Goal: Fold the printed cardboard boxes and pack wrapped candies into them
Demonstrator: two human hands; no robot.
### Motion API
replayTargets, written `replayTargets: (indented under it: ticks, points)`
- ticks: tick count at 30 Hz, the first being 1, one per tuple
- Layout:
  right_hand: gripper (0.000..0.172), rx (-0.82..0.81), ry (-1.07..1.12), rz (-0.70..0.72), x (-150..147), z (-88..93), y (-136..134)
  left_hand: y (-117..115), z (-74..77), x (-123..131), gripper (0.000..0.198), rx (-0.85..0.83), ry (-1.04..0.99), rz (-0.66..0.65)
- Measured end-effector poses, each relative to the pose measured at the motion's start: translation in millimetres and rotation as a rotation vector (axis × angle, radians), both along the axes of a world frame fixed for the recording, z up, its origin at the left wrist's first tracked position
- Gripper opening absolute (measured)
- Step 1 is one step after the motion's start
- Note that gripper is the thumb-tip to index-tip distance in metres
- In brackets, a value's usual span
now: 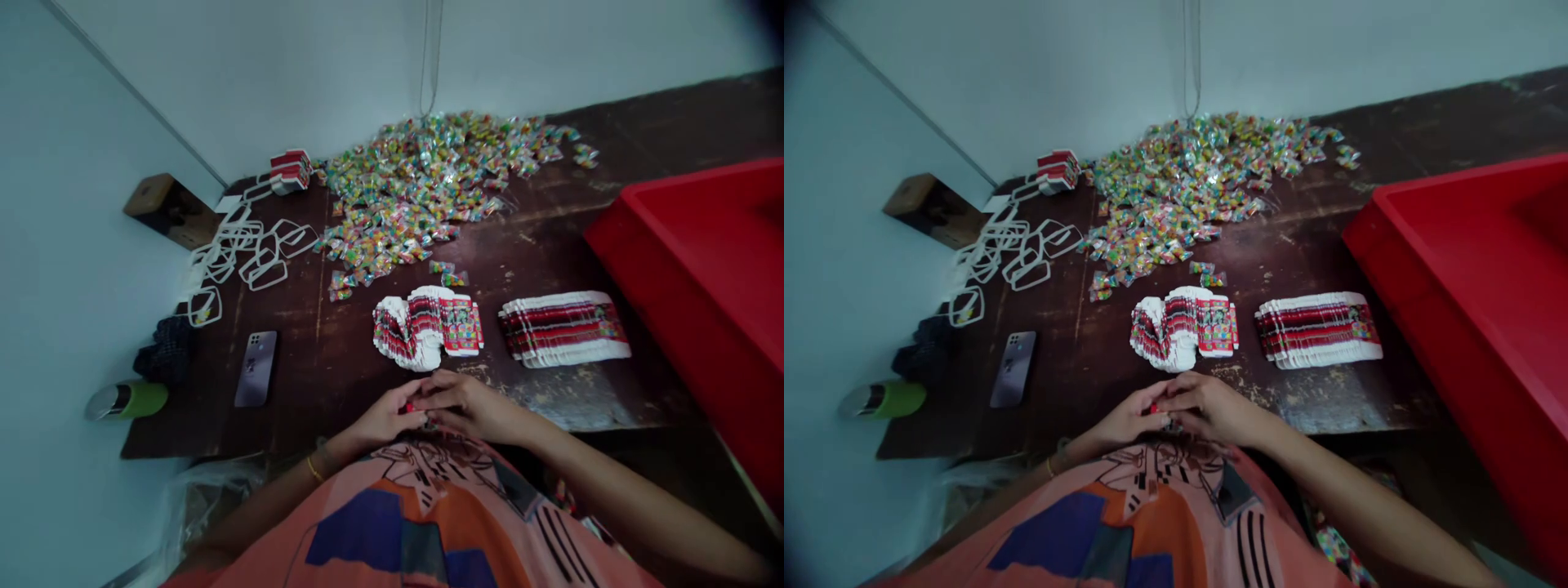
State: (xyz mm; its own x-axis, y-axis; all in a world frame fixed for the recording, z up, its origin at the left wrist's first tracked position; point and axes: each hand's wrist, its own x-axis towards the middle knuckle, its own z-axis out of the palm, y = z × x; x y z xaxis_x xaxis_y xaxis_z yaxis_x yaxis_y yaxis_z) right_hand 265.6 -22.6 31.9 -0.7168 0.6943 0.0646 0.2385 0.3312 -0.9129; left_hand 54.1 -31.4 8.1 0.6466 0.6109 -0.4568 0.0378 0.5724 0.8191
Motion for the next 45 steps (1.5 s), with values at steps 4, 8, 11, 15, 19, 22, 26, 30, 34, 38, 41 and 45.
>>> replayTargets:
  ticks: [4,8,11,15,19,22,26,30,34,38,41,45]
  points:
    - [0.020,0.071,-0.217,-0.500,22,-6.4,93,14,18.9,-17,0.025,0.288,0.321,-0.071]
    - [0.016,0.054,-0.462,-0.868,40,-20.1,175,26,32.4,-57,0.030,0.457,0.573,-0.305]
    - [0.017,0.016,-0.436,-0.871,44,-22.1,185,30,32.1,-80,0.022,0.348,0.626,-0.274]
    - [0.022,-0.050,-0.224,-0.718,28,-5.0,140,34,20.4,-72,0.034,0.059,0.393,0.209]
    - [0.022,-0.168,0.139,-0.319,1,17.0,83,39,8.1,-34,0.046,-0.005,0.186,0.385]
    - [0.016,-0.050,0.101,-0.479,-6,21.7,69,38,5.2,-9,0.039,0.011,0.161,0.276]
    - [0.012,0.073,-0.076,-0.497,2,23.2,69,34,9.7,8,0.044,-0.022,0.099,0.170]
    - [0.011,0.178,-0.046,-0.359,-1,21.5,54,35,13.6,13,0.055,-0.023,0.045,0.197]
    - [0.016,-0.213,0.310,-0.626,-12,0.3,30,35,13.2,12,0.046,0.031,0.048,0.246]
    - [0.025,-1.004,0.717,-0.560,-17,-24.6,16,38,13.1,12,0.059,-0.019,0.050,0.247]
    - [0.025,-1.156,0.830,-0.535,-16,-28.6,15,43,15.5,13,0.052,-0.041,0.052,0.204]
    - [0.026,-1.015,0.712,-0.504,-15,-19.6,18,49,21.4,14,0.043,0.007,0.078,0.130]
